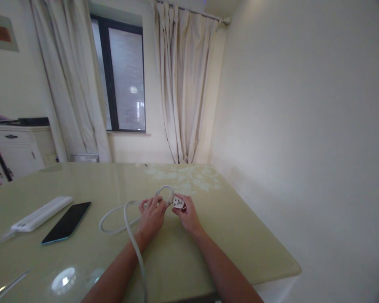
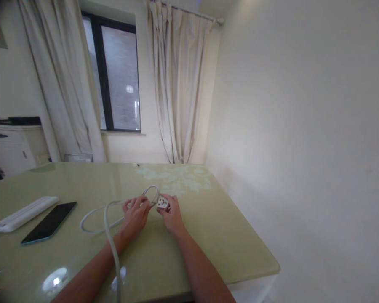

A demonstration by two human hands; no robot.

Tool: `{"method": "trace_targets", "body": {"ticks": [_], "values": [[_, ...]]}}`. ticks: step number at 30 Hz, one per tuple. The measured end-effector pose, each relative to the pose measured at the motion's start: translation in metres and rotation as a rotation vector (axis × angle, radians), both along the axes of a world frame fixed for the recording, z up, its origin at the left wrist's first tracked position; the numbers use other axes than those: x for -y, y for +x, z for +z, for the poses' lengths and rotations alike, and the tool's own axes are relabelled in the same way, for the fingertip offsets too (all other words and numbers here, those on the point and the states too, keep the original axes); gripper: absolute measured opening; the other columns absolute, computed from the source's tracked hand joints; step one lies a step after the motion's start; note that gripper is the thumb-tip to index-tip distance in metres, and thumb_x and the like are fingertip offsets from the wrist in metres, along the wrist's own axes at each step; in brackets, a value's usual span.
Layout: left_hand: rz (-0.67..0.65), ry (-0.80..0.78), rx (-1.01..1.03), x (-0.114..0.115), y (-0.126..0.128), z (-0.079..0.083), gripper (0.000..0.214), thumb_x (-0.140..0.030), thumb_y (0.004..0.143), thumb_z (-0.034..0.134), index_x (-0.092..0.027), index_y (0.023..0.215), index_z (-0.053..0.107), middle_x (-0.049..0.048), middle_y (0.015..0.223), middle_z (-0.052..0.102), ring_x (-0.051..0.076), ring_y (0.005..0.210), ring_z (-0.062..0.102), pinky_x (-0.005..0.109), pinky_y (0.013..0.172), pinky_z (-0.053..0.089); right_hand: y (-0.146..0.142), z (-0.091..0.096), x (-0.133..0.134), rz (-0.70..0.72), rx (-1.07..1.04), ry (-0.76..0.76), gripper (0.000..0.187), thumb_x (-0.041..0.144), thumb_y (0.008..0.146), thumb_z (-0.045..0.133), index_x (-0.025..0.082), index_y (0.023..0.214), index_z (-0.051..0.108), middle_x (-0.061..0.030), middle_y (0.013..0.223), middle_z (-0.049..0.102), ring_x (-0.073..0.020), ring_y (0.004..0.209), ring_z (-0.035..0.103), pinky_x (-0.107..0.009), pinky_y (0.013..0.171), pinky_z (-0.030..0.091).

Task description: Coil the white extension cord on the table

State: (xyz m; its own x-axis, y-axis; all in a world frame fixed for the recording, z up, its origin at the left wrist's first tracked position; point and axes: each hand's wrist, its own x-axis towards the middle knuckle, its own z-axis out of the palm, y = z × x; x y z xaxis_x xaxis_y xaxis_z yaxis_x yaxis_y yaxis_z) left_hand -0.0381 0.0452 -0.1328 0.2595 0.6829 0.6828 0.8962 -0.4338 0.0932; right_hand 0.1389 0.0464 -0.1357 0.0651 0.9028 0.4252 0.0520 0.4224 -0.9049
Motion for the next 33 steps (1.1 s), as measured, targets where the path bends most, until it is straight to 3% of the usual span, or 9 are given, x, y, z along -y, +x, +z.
{"method": "trace_targets", "body": {"ticks": [4, 8, 15, 23, 26, 29, 33], "values": [[0.135, -0.097, 0.083, -0.002, -0.002, 0.000, 0.027, -0.027, 0.104, 0.044, -0.022, 0.095, 0.069, 0.0092, 0.110, 0.069, 0.025, 0.104, 0.060, 0.046, 0.096, 0.035, -0.003, -0.007, -0.006, -0.006, -0.015, -0.060, 0.049, 0.034, 0.071, 0.082, 0.023, 0.116, 0.065, -0.0038, 0.097, 0.068, -0.0161, 0.076, 0.060, -0.028, 0.065, 0.050], [0.140, -0.101, 0.108, -0.005, -0.010, -0.002, 0.028, -0.028, 0.105, 0.043, -0.022, 0.095, 0.069, 0.0089, 0.110, 0.068, 0.024, 0.104, 0.060, 0.045, 0.095, 0.034, -0.003, -0.008, -0.008, 0.048, -0.023, -0.071, 0.043, 0.042, 0.076, 0.078, 0.018, 0.110, 0.065, -0.0051, 0.092, 0.071, -0.0157, 0.073, 0.064, -0.026, 0.062, 0.049], [-0.097, -0.007, 0.108, -0.008, -0.013, -0.009, 0.024, -0.028, 0.105, 0.045, -0.024, 0.098, 0.068, 0.0087, 0.123, 0.071, 0.024, 0.116, 0.062, 0.048, 0.107, 0.031, -0.002, 0.001, 0.002, 0.004, 0.103, -0.007, 0.030, 0.046, 0.084, 0.074, 0.019, 0.096, 0.072, -0.0020, 0.084, 0.071, -0.0141, 0.069, 0.062, -0.024, 0.062, 0.047], [-0.248, 0.036, 0.179, -0.011, -0.015, -0.013, 0.031, -0.025, 0.106, 0.037, -0.022, 0.100, 0.067, 0.0088, 0.115, 0.073, 0.022, 0.112, 0.064, 0.044, 0.107, 0.036, -0.007, 0.000, 0.006, -0.048, 0.277, 0.054, 0.044, 0.060, 0.083, 0.073, 0.016, 0.086, 0.074, -0.0011, 0.073, 0.066, -0.0119, 0.062, 0.054, -0.024, 0.060, 0.044], [-0.297, 0.008, 0.163, -0.010, -0.013, -0.013, 0.032, -0.029, 0.107, 0.038, -0.023, 0.106, 0.069, 0.0095, 0.121, 0.072, 0.023, 0.117, 0.062, 0.046, 0.110, 0.034, -0.008, -0.001, 0.008, -0.101, 0.359, 0.108, 0.044, 0.061, 0.088, 0.068, 0.017, 0.091, 0.074, -0.0024, 0.078, 0.067, -0.0116, 0.062, 0.055, -0.024, 0.061, 0.044], [-0.339, -0.050, 0.145, -0.009, -0.010, -0.013, 0.039, -0.032, 0.108, 0.034, -0.023, 0.098, 0.071, 0.0091, 0.122, 0.071, 0.025, 0.122, 0.060, 0.047, 0.110, 0.035, -0.010, -0.001, 0.009, -0.152, 0.377, 0.138, 0.041, 0.057, 0.092, 0.065, 0.018, 0.091, 0.074, -0.0029, 0.080, 0.067, -0.0112, 0.060, 0.055, -0.023, 0.061, 0.045], [-0.394, -0.162, 0.151, -0.009, -0.012, -0.011, 0.046, -0.035, 0.108, 0.030, -0.022, 0.087, 0.069, 0.0090, 0.113, 0.072, 0.024, 0.115, 0.064, 0.041, 0.101, 0.046, -0.011, -0.003, 0.007, -0.066, 0.281, 0.076, 0.036, 0.050, 0.092, 0.065, 0.016, 0.100, 0.075, -0.0042, 0.085, 0.068, -0.0114, 0.057, 0.060, -0.023, 0.055, 0.047]]}}
